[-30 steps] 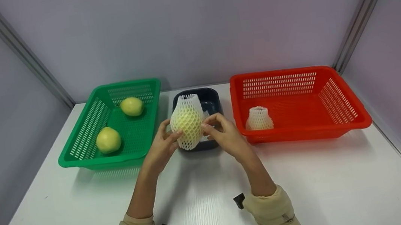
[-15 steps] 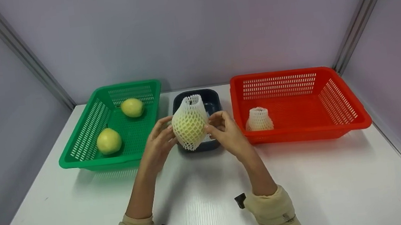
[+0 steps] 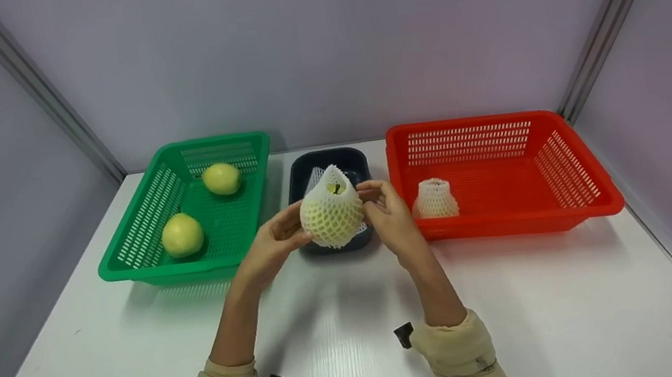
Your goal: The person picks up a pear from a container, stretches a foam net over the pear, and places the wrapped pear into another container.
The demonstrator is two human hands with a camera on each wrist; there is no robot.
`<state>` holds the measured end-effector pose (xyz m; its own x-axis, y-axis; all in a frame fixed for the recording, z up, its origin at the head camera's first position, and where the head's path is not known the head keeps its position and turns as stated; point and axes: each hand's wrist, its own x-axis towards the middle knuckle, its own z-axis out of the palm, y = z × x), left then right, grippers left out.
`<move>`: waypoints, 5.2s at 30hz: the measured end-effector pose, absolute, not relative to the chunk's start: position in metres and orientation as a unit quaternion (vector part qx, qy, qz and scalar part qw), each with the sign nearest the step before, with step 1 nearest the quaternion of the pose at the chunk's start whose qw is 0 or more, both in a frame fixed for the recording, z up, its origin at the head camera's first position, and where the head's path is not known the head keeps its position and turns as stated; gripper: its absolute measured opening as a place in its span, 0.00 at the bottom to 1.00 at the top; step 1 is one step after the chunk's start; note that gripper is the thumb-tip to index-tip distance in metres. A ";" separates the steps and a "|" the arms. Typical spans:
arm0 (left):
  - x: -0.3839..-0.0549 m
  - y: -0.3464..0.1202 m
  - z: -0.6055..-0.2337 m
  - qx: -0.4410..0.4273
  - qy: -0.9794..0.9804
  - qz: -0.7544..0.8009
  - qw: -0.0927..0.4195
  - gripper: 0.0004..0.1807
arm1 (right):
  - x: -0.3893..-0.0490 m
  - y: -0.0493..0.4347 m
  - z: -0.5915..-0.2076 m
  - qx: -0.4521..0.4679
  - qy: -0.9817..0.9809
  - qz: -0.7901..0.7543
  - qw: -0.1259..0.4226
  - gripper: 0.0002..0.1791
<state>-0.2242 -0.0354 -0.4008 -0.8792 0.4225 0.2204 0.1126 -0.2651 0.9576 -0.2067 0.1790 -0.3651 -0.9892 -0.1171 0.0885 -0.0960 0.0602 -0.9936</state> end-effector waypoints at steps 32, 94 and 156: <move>-0.219 -0.018 -0.405 0.144 0.681 0.711 0.101 0.46 | -0.205 0.170 -0.370 -0.145 0.733 -0.665 0.001 0.24; -0.215 -0.012 -0.393 0.153 0.679 0.713 0.086 0.48 | -0.203 0.176 -0.366 -0.164 0.769 -0.615 0.067 0.45; -0.254 0.152 -0.441 -0.052 0.529 0.840 0.108 0.20 | -0.300 0.381 -0.407 0.041 0.881 -0.470 0.032 0.44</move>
<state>-0.2538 0.1521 -0.4414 -0.9712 0.1270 -0.2015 -0.2366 -0.4168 0.8777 -0.3004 0.3806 -0.4066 -0.9945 0.0426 -0.0958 0.1033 0.5550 -0.8254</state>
